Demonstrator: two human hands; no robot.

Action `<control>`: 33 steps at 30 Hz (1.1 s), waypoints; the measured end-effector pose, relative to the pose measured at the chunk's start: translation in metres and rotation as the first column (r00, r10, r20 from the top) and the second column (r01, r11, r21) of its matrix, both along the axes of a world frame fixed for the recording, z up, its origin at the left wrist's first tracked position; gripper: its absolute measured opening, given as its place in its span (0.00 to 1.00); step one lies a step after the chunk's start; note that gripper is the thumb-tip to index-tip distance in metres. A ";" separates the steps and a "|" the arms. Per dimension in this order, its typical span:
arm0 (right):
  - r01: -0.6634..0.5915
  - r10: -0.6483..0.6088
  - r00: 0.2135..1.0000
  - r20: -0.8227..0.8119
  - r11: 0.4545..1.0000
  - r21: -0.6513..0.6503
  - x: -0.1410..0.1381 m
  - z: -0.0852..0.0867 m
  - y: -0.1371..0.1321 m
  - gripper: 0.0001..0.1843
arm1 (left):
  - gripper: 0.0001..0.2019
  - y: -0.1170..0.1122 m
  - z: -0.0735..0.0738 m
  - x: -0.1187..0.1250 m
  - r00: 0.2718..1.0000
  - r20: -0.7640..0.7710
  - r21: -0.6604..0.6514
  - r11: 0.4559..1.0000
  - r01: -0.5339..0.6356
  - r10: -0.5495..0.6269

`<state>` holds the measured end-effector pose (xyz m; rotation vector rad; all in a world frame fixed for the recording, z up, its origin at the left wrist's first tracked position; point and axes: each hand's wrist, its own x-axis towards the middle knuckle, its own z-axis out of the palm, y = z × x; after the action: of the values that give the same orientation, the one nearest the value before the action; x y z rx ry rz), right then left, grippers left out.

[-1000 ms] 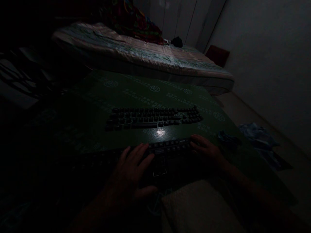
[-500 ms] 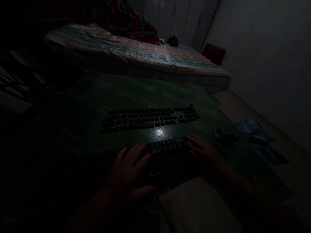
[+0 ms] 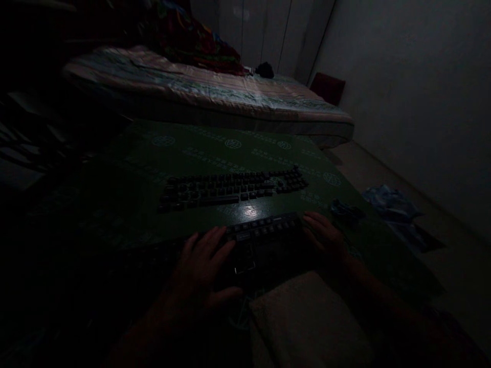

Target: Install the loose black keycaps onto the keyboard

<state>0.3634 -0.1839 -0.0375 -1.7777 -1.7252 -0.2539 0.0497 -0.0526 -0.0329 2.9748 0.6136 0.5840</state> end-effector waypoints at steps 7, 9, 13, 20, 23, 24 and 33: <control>0.018 -0.019 0.999 0.034 0.999 0.035 -0.029 0.022 -0.030 0.12 | 0.35 0.004 -0.001 0.002 1.000 0.001 0.029 1.000 0.011 -0.011; -0.025 0.024 0.999 0.029 0.999 0.035 -0.059 0.027 -0.039 0.11 | 0.34 0.007 -0.001 0.002 1.000 -0.008 0.043 0.999 0.021 -0.021; -0.096 0.094 0.995 0.031 0.995 0.036 -0.120 0.024 -0.041 0.11 | 0.32 0.009 -0.001 0.005 0.999 -0.016 0.072 0.997 0.037 -0.036; -0.105 0.103 0.994 0.041 0.994 0.036 -0.150 0.011 -0.027 0.09 | 0.31 0.010 0.000 0.008 1.000 -0.006 0.081 0.996 0.027 -0.027; -0.116 0.114 0.993 0.040 0.993 0.037 -0.149 0.008 -0.027 0.08 | 0.31 0.010 0.002 0.010 1.000 -0.005 0.060 0.998 0.020 -0.020; -0.113 0.112 0.993 0.033 0.993 0.041 -0.149 0.007 -0.028 0.09 | 0.31 0.009 0.002 0.010 1.000 -0.001 0.059 0.998 0.019 -0.019; -0.108 0.108 0.994 -0.006 0.993 0.057 -0.152 0.004 -0.034 0.09 | 0.31 0.008 0.005 0.012 1.000 -0.006 0.033 0.999 0.005 -0.005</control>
<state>0.2112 -0.2177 -0.0334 -1.6373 -1.7838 -0.2456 0.0615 -0.0445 -0.0284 3.0085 0.6027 0.5913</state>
